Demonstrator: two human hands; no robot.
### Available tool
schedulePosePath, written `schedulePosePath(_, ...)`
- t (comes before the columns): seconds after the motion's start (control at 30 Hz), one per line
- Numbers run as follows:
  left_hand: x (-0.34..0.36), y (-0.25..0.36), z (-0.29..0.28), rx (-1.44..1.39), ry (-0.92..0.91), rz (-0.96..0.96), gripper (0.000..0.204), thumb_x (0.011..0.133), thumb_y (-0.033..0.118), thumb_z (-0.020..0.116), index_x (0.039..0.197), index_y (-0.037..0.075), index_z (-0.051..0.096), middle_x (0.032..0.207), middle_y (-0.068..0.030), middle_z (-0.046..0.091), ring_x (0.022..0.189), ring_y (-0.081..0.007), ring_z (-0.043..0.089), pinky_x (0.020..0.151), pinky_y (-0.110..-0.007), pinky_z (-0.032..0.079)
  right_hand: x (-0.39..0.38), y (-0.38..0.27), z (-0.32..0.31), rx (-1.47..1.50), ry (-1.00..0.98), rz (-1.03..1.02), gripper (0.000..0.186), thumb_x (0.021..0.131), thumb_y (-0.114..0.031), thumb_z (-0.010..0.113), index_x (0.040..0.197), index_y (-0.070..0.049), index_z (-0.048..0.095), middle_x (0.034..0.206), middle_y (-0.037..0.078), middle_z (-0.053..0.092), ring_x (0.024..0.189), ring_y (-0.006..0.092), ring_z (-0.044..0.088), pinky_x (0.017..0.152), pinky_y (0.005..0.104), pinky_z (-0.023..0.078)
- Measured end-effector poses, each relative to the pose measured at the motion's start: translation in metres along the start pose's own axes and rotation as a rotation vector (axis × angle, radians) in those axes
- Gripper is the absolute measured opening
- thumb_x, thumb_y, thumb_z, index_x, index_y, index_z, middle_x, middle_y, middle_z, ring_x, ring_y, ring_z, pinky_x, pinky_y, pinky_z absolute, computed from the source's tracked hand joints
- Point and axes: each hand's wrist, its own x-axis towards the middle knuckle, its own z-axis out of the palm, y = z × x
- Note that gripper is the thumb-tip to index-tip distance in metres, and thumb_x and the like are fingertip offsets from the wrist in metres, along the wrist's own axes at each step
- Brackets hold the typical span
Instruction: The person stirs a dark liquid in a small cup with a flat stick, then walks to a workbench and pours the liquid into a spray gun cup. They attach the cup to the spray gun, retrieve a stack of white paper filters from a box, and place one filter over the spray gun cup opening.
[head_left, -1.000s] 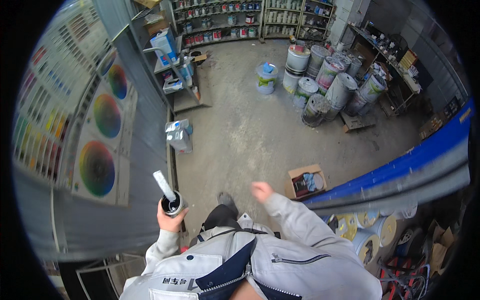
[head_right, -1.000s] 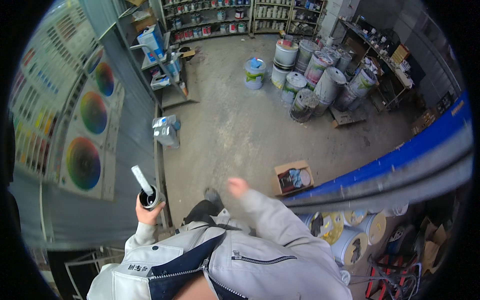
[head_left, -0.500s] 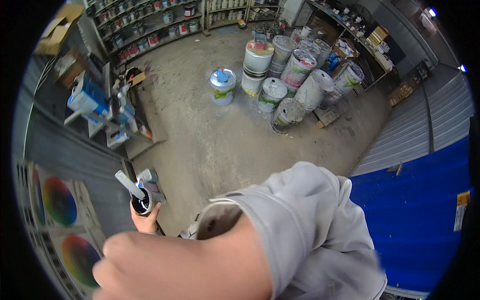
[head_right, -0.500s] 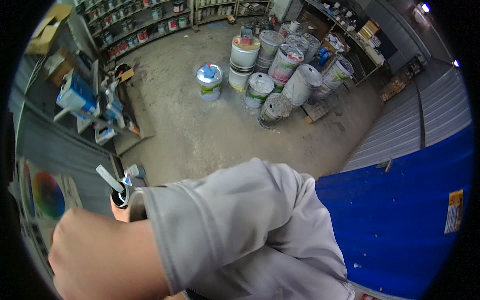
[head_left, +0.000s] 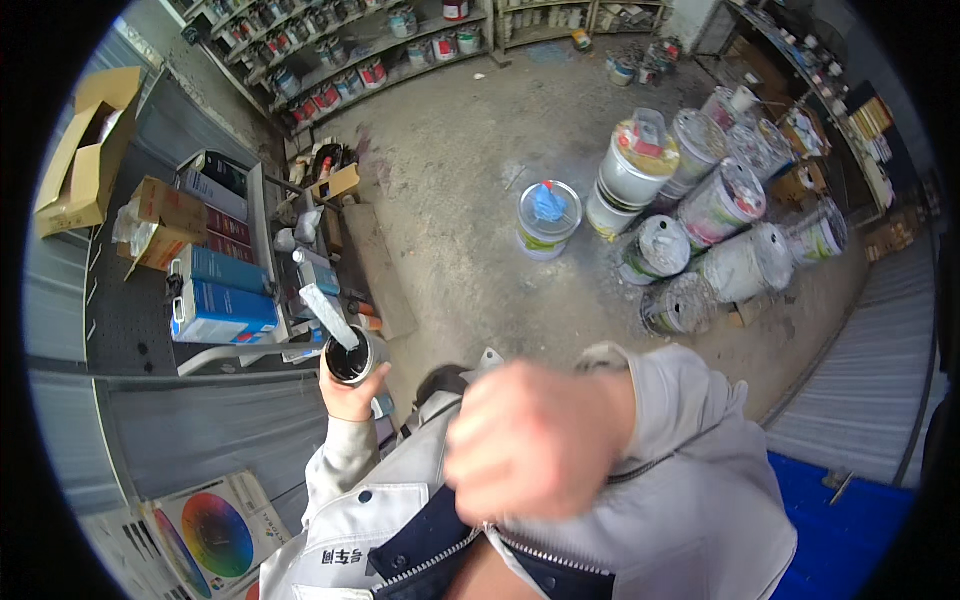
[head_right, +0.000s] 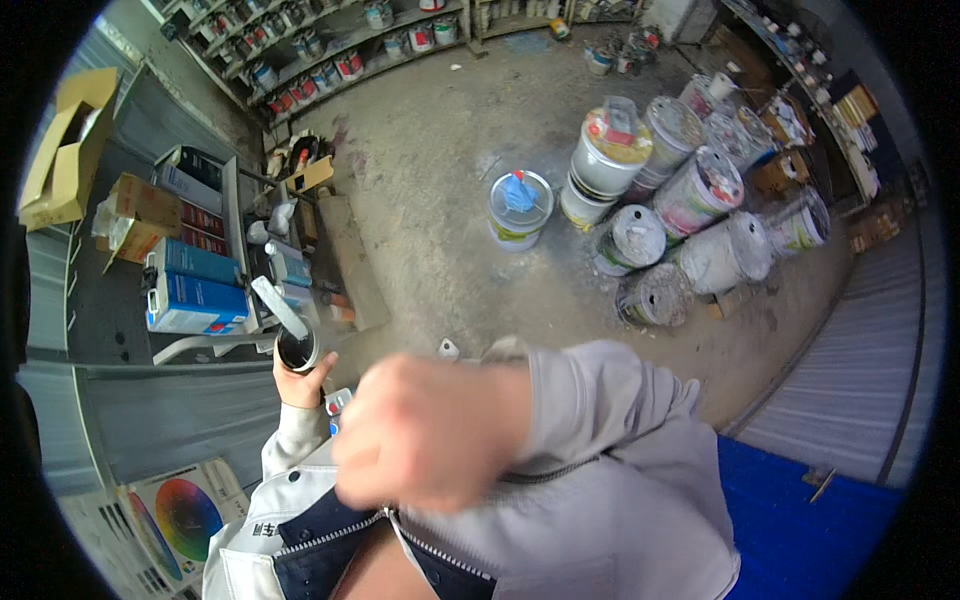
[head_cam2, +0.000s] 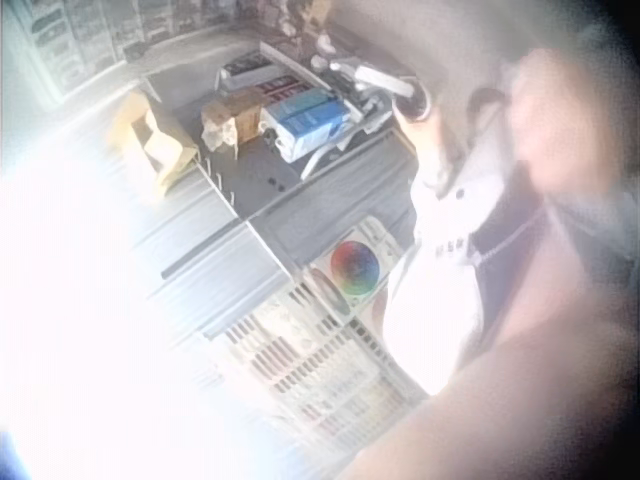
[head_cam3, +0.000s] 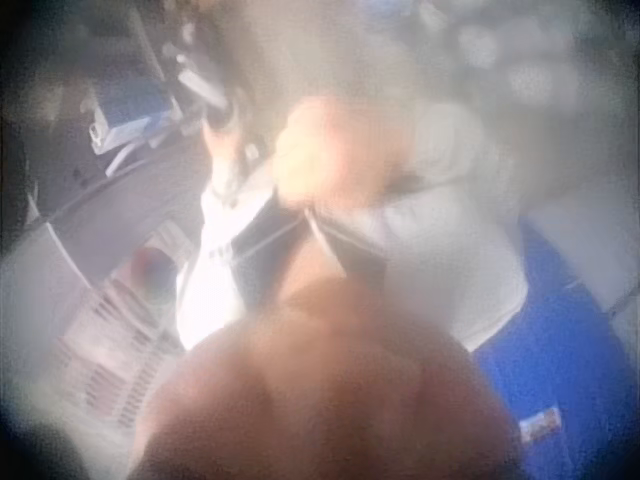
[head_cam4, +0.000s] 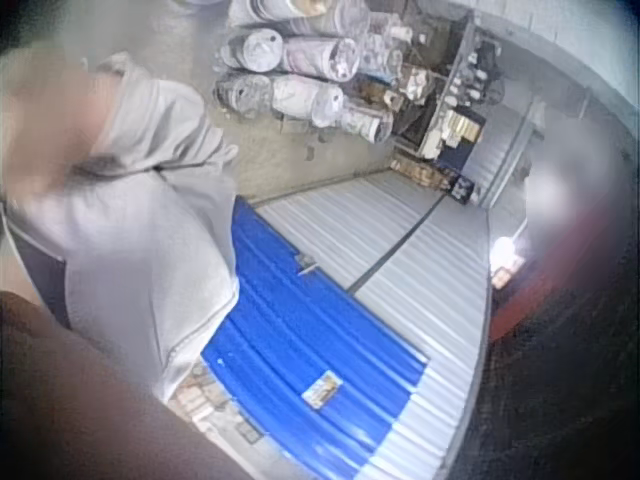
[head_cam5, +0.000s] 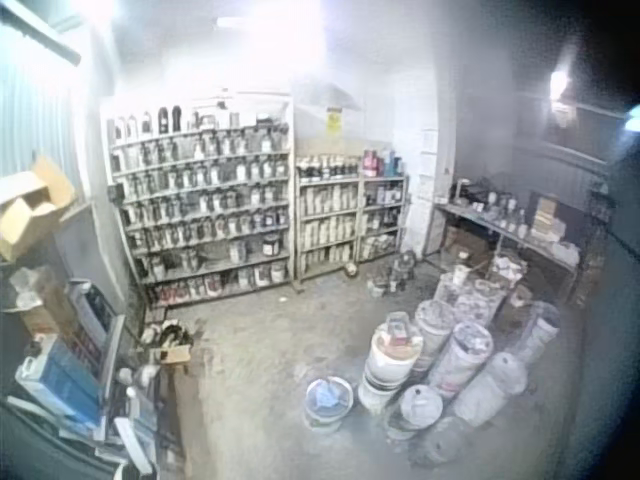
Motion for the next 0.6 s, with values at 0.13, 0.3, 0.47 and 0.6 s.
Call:
schedulePosePath(0.13, 0.111, -0.016, 0.012, 0.036, 0.079, -0.063, 0.074, 0.07, 0.0, 0.094, 0.136, 0.002, 0.058, 0.12, -0.0058, 0.07, 0.109, -0.017, 0.066, 0.099, -0.034, 0.053, -0.027, 0.158, -0.074, 0.012, 0.028, 0.333, 0.01, 0.07, 0.0, 0.054, 0.074, -0.008, 0.058, 0.071, 0.007, 0.057, 0.063, 0.0296, 0.058, 0.057, 0.0416, 0.046)
schedulePosePath(0.3, 0.285, -0.053, 0.041, -0.03, 0.049, 0.023, 0.08, 0.07, -0.001, 0.093, 0.14, 0.001, 0.055, 0.119, -0.0056, 0.07, 0.108, -0.0177, 0.067, 0.099, -0.034, 0.054, -0.158, 0.391, -0.131, -0.161, 0.109, 0.9, 0.007, 0.083, -0.008, 0.06, 0.083, -0.003, 0.064, 0.076, 0.02, 0.065, 0.068, 0.0389, 0.064, 0.064, 0.0457, 0.051)
schedulePosePath(0.47, 0.5, -0.039, 0.082, 0.01, -0.166, 0.044, 0.082, 0.07, -0.003, 0.092, 0.142, 0.0, 0.052, 0.125, -0.0068, 0.07, 0.113, -0.0163, 0.068, 0.102, -0.033, 0.055, -0.357, 0.504, -0.114, -0.368, -0.061, 2.037, 0.035, 0.096, -0.038, 0.067, 0.109, -0.007, 0.074, 0.098, 0.017, 0.076, 0.09, 0.0354, 0.073, 0.079, 0.0506, 0.058)
schedulePosePath(0.6, 0.672, -0.019, 0.147, -0.01, -0.334, 0.066, 0.082, 0.07, -0.003, 0.093, 0.141, 0.0, 0.052, 0.126, -0.0073, 0.069, 0.114, -0.0172, 0.068, 0.103, -0.034, 0.054, -0.425, 0.505, -0.051, 0.149, -0.336, 2.226, 0.047, 0.104, -0.045, 0.057, 0.123, -0.006, 0.073, 0.105, 0.022, 0.077, 0.097, 0.0387, 0.075, 0.082, 0.0494, 0.061)
